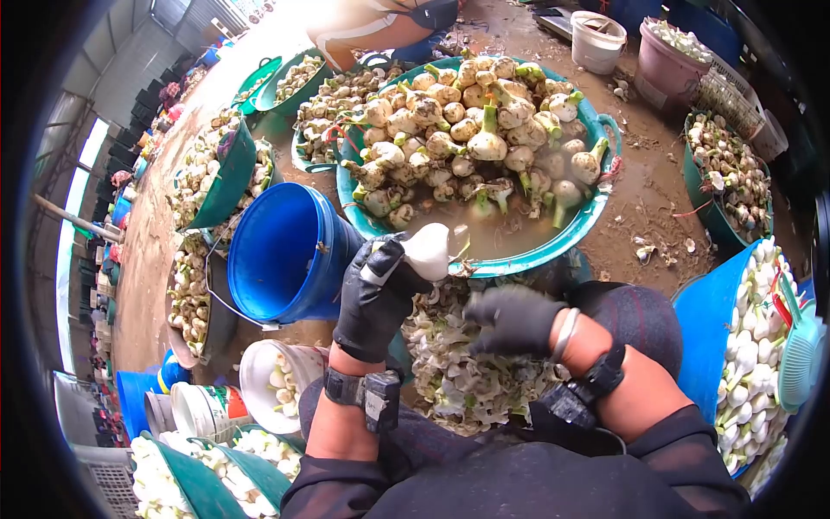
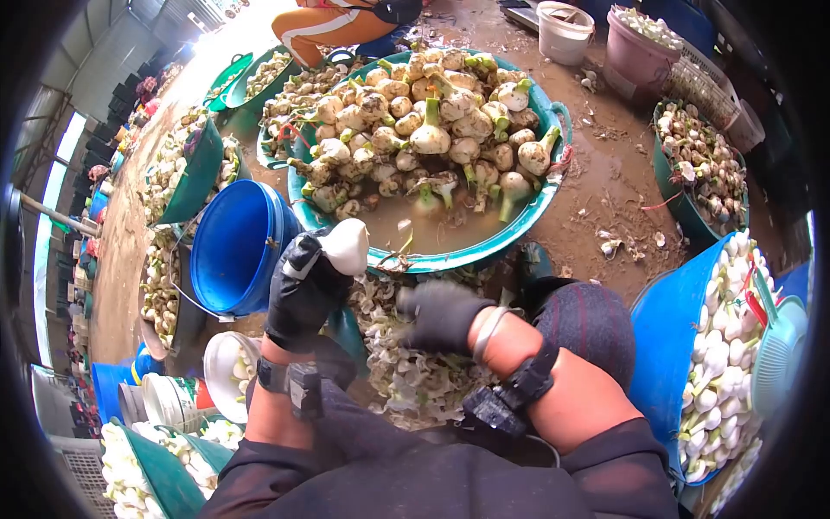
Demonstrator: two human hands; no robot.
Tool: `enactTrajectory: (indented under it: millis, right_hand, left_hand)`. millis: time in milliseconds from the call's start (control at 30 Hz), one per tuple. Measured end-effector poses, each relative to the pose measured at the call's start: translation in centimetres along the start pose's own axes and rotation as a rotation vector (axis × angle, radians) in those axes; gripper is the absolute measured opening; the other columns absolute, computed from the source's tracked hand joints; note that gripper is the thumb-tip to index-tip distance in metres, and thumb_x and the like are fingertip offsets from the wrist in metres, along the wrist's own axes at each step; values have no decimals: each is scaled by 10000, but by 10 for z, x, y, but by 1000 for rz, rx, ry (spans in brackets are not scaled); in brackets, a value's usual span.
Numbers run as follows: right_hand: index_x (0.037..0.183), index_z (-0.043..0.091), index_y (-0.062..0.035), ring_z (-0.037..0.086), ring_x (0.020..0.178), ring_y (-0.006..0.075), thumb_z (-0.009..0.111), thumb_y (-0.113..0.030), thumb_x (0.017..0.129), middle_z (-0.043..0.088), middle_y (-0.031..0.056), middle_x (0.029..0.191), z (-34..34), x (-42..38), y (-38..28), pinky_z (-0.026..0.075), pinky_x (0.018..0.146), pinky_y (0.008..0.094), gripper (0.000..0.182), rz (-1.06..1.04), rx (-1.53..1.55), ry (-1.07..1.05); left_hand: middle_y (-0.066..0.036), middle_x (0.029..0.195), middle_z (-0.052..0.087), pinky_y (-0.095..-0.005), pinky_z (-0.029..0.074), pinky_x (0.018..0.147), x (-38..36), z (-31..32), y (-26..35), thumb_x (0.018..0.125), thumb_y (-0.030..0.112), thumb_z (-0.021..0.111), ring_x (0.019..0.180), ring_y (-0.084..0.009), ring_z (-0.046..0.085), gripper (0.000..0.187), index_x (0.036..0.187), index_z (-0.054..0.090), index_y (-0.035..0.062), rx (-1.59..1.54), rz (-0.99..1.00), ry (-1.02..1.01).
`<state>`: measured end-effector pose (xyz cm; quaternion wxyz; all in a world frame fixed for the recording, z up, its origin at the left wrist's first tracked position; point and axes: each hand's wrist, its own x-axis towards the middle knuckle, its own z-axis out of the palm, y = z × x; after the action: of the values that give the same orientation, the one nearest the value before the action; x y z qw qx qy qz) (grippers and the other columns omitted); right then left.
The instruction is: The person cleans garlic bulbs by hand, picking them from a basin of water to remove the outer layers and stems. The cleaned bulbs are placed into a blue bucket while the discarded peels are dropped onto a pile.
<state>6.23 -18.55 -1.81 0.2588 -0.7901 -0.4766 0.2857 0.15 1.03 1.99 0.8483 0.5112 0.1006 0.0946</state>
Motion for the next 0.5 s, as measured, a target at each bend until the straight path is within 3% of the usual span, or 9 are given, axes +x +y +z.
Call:
enactTrajectory:
  millis: [33, 67, 133, 167, 233, 333, 400, 467, 500]
  right_hand:
    - [934, 600, -34, 612, 808, 352, 693, -352, 720, 631, 186, 847, -9, -2, -4, 479, 719, 425, 394, -25, 306, 262]
    - [891, 598, -25, 606, 747, 320, 711, -324, 723, 619, 167, 799, -23, 0, -10, 471, 673, 399, 361, 60, 500, 349]
    - [842, 598, -28, 593, 685, 279, 683, -294, 770, 607, 141, 757, -22, 6, -13, 462, 634, 364, 288, -32, 695, 628]
    - [842, 598, -28, 593, 685, 279, 683, -294, 770, 607, 141, 757, -22, 6, -12, 462, 634, 364, 288, -28, 697, 633]
    - [739, 559, -26, 560, 615, 75, 606, -131, 864, 561, 8, 650, -24, 7, -9, 452, 558, 247, 170, -239, 474, 700]
    - [748, 564, -13, 588, 647, 174, 613, -209, 848, 549, 94, 647, -41, -2, -6, 445, 595, 335, 226, -12, 590, 766]
    - [756, 562, -33, 586, 626, 128, 605, -231, 879, 545, 49, 629, -45, -1, 10, 456, 553, 299, 237, 38, 759, 777]
    - [805, 565, -70, 577, 594, 98, 587, -263, 909, 559, 9, 648, -60, -10, 5, 456, 498, 245, 221, 184, 1381, 812]
    - [851, 557, -93, 566, 579, 72, 580, -276, 920, 563, -15, 666, -64, -12, 9, 461, 479, 203, 197, 147, 1373, 856]
  left_hand:
    - [-91, 889, 621, -350, 525, 672, 1, -5, -7, 860, 179, 590, 713, -204, 627, 248, 1047, 559, 20, -45, 23, -29]
    - [-91, 889, 621, -350, 525, 672, 1, -7, -11, 860, 179, 590, 713, -204, 627, 248, 1047, 559, 20, -44, 24, -32]
    - [-84, 892, 617, -351, 531, 667, 1, 5, -16, 860, 161, 586, 706, -195, 625, 235, 1052, 560, 27, -179, -95, 48]
    - [-81, 891, 621, -334, 534, 668, 1, 12, -14, 870, 140, 574, 706, -187, 623, 232, 1073, 559, 28, -133, -141, 46]
    - [-79, 890, 622, -325, 535, 677, 1, 0, -10, 871, 127, 575, 730, -184, 623, 232, 1080, 562, 26, 46, -27, 32]
    - [-79, 881, 626, -304, 532, 719, 9, -28, 37, 863, 66, 579, 778, -182, 622, 234, 1091, 570, 12, 669, 489, 143]
    - [-94, 918, 620, -303, 517, 768, 12, -58, 75, 841, 30, 582, 812, -188, 620, 214, 1051, 597, -13, 616, 411, 419]
    - [-106, 968, 611, -311, 503, 806, 15, -100, 90, 826, 14, 580, 848, -194, 612, 198, 1014, 622, -31, 1266, 578, 492]
    - [-111, 1006, 601, -318, 494, 820, 19, -97, 87, 814, 14, 583, 879, -199, 605, 196, 996, 638, -35, 1144, 556, 469]
